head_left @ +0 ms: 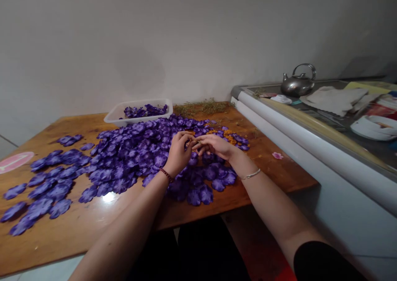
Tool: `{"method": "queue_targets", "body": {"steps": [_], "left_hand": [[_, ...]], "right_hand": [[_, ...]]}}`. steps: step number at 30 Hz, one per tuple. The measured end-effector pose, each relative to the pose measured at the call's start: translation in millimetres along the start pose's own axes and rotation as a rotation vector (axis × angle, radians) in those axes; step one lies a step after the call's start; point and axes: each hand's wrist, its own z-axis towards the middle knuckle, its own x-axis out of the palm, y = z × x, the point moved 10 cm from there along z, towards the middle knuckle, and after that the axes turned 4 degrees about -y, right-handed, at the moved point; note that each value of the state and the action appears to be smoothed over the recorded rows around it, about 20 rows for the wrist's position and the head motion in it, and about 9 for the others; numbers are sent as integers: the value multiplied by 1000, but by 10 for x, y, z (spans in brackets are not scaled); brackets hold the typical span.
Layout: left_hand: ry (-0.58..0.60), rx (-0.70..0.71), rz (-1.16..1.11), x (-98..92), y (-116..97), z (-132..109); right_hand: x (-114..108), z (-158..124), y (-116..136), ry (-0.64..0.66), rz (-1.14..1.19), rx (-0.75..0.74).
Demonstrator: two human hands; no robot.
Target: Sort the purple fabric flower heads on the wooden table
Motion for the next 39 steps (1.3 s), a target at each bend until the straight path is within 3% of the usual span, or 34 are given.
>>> {"method": "queue_targets", "body": {"steps": [7,11,16,19,22,24,29,34,37,39], "left_hand": [[9,-95,-103,52,124,7],[-18,-105,-32,-12,136,30],[-117,-106,154,-186,105,20],[89,-131,308,7,163,-40],[396,-110,453,319,245,-189],[493,-85,537,423,279,-263],[513,-85,614,407,273,-261],[421,-264,372,192,338,-116],[551,-367,199,269,444,-166],[648,-386,212,336,503,-242]], "right_hand": [[77,-19,75,5,-222,-95],[77,-13,124,-36,-322,-172],[-272,38,196,-315,-320,-263],[-472,12,233,-454,-219,-263],[-490,-24,246,-465,-125,-221],[-468,-50,250,-463,-69,-202],[-489,-51,203,-500,12,-172],[-632,-63,184,-625,-16,-151],[-654,-87,207,-662,-16,-159],[-658,-98,209,-674,-17,-160]]}}
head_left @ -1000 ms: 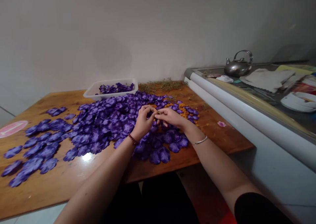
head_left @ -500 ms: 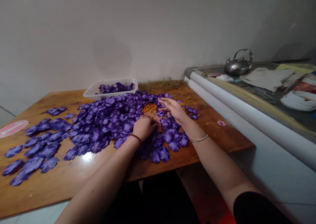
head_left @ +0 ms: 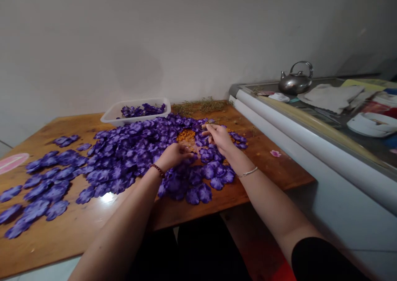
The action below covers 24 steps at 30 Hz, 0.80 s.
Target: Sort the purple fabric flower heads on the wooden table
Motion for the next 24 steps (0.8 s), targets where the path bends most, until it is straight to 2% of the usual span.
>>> {"method": "queue_targets", "body": {"steps": [2,5,8,10,12,15,17,20,24], "left_hand": [[14,-43,127,43,71,-13],[-47,-121,299,4,139,-52],[-122,-129,329,-73,97,-79],[-189,-82,303,-119,12,-82],[-242,48,260,-103,-157,-82],[-246,345,263,86,-506,-126],[-214,442,317,254,-628,-149],[-169,392,361,387,-608,-116],[-242,302,307,255,-522,-97]], "right_hand": [[-5,-2,-8,-2,1,2],[22,-9,-39,35,10,31],[87,-40,-52,104,25,71],[103,-65,-43,119,45,94],[98,-82,-30,113,89,116],[93,-89,-18,114,184,143],[84,-80,-27,112,215,155],[63,-56,-64,99,197,160],[54,-33,-103,97,165,154]]}}
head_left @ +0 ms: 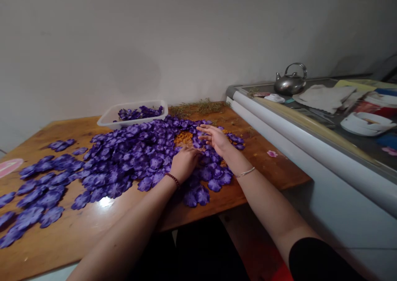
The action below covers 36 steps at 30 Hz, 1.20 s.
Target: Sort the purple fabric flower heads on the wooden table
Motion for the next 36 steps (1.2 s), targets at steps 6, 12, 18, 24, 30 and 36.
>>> {"method": "queue_targets", "body": {"steps": [6,12,18,24,30,36], "left_hand": [[-234,-167,98,-309,189,-38],[-116,-129,137,-298,128,-41],[-247,-347,31,-735,540,-8],[-78,-338,180,-696,816,395],[178,-269,214,-132,861,723],[166,-289,197,34,869,719]], "right_hand": [[4,7,17,-2,-1,-22],[0,20,42,-33,-79,-91],[-177,96,95,-180,-133,-185],[-332,186,57,-256,-45,-175],[-328,173,53,-249,-34,-176],[-239,130,169,-185,-73,-274]]}}
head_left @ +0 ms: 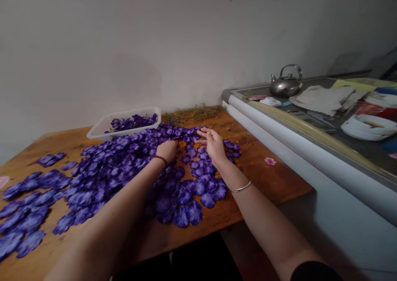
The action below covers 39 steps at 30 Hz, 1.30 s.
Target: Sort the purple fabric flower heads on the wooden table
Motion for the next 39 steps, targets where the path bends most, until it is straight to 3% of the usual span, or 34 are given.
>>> {"method": "queue_targets", "body": {"steps": [3,5,8,11,13,15,18,21,24,29,32,35,39], "left_hand": [[-74,-48,-148,-98,56,-56],[-128,-141,-476,-155,149,-133],[-101,-309,-1096,-48,259,-314],[-98,-408,-1348,36,333,-542],[-126,-399,-1239,4,381,-680],[-127,-307,-954,-87,351,-774],[-140,-137,-479,-244,211,-857],[-157,-75,-239,-303,131,-889],[-167,-55,-247,-289,107,-883],[-311,-125,-268,-364,201,-902],[-267,-102,-280,-293,145,-903],[-184,-46,-273,-191,31,-894],[-206,-100,-408,-179,39,-869]], "right_hand": [[129,-44,-7,103,-12,18],[265,-119,-44,221,-85,34],[454,-293,-78,394,-380,-58],[574,-455,-103,474,-745,-236],[627,-520,-166,507,-920,-297],[660,-547,-243,532,-1023,-310],[686,-554,-324,552,-1088,-304],[705,-555,-360,564,-1081,-308],[700,-521,-383,552,-971,-284],[556,-320,-414,423,-659,-147],[438,-201,-422,350,-585,-85],[346,-134,-351,283,-598,-119],[350,-150,-275,282,-612,-173]]}}
